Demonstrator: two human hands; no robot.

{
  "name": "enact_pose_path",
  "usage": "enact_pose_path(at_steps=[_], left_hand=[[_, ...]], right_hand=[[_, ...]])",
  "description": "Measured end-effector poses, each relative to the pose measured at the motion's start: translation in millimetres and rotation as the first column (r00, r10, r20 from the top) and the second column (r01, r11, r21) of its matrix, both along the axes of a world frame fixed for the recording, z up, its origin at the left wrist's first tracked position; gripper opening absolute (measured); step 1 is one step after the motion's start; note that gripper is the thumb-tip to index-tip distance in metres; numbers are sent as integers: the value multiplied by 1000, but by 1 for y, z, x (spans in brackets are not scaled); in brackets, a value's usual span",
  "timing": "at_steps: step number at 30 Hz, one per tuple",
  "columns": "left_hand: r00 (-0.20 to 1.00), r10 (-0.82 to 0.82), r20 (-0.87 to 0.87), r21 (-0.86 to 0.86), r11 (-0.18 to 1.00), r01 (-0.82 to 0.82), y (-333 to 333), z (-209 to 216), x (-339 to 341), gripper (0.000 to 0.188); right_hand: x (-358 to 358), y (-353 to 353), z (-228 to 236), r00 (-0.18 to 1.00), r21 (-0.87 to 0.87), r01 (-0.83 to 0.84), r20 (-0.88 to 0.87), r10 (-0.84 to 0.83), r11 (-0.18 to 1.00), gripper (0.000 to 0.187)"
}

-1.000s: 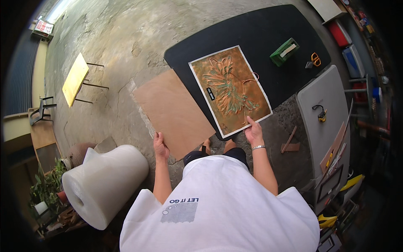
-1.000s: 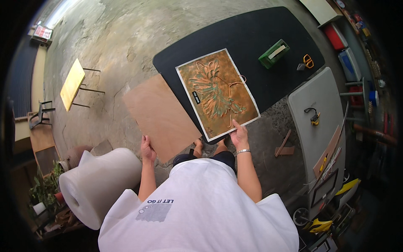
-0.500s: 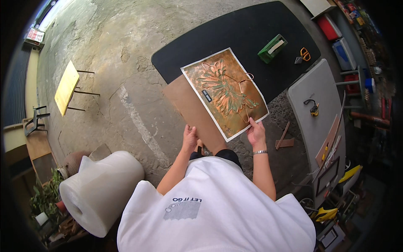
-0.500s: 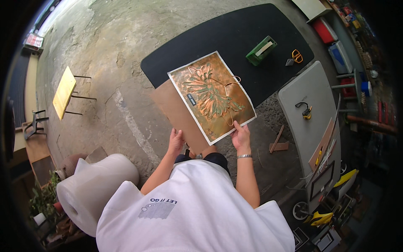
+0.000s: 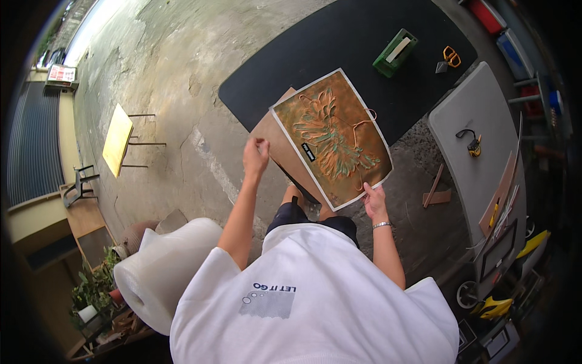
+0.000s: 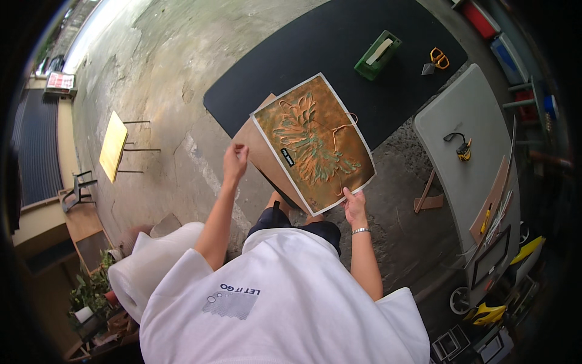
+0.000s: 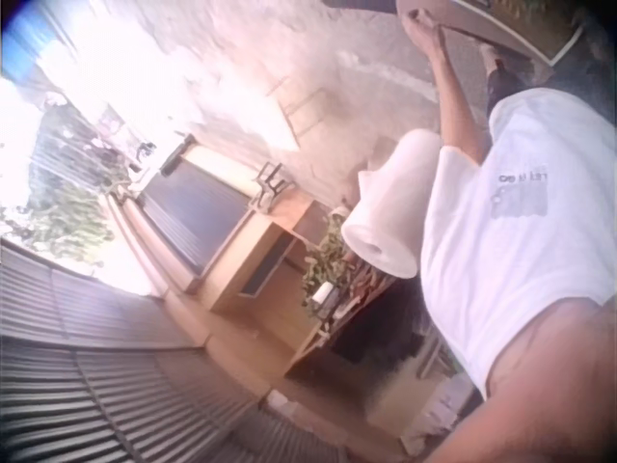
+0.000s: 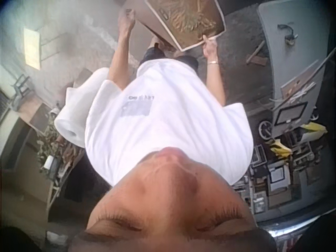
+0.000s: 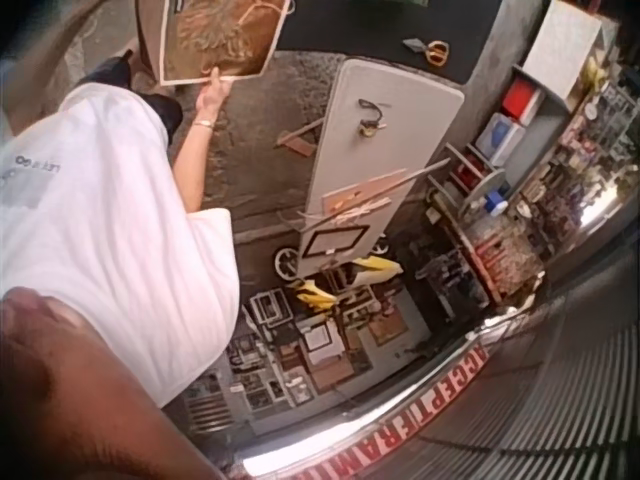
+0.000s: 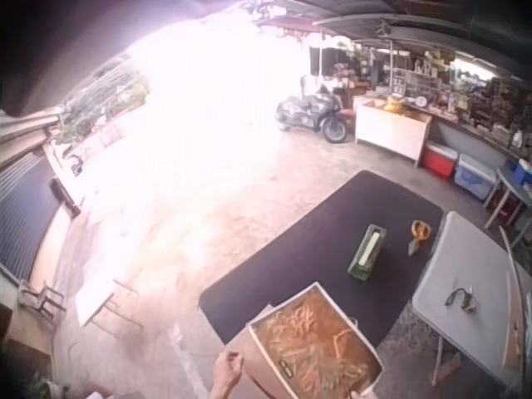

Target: The person cuts a piece of cardboard, places a decorative copper artwork on it, and secures the edges using a stapler. They fold the cardboard edges over the artwork and staple them repeatedly to attach the backing.

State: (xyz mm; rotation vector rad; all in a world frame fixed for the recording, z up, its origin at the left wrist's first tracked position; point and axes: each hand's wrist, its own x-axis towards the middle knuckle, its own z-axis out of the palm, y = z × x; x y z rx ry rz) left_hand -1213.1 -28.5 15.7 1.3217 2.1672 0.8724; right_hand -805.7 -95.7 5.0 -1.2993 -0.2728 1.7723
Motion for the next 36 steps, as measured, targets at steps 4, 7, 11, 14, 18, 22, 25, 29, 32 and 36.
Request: enact_pose_path(at_steps=[4,7,11,14,18,22,25,29,32,36], left_hand=[[986,-122,-112,145,980,137,86,-9,-22,24],[949,-235,-210,24,969,245,121,-17,-13,20],[946,-270,-177,-98,962,256,136,-25,-11,16],[935,-315,-163,-98,948,302,137,-20,-18,13],[948,-317,11,-85,945,317,122,-15,-37,12],[954,-283,101,-144,944,295,76,-22,-67,16],[960,-243,142,-211,940,269,57,-32,-74,17],[939,-285,193,-135,940,314,54,-53,-83,17],[936,-313,163,-165,926,338,60,-61,-87,16],[914,-277,298,-204,916,344,61,-63,-88,15]], right_hand=[[-13,-4,5,989,-96,115,99,-106,989,29],[-17,-22,-26,926,-99,272,298,-232,957,14],[-29,-29,-32,849,-76,349,448,-281,934,10],[-37,-26,-44,745,-43,376,608,-274,926,13],[-39,-18,-51,633,141,344,695,-340,928,19],[-37,-12,-48,532,161,226,806,-260,961,20],[-35,-12,-60,450,157,201,862,-233,967,18],[-24,-20,-66,641,48,212,747,-176,976,16],[-11,-27,-62,835,-31,247,514,-197,968,13],[11,-53,-86,746,-59,307,635,-202,950,12]])
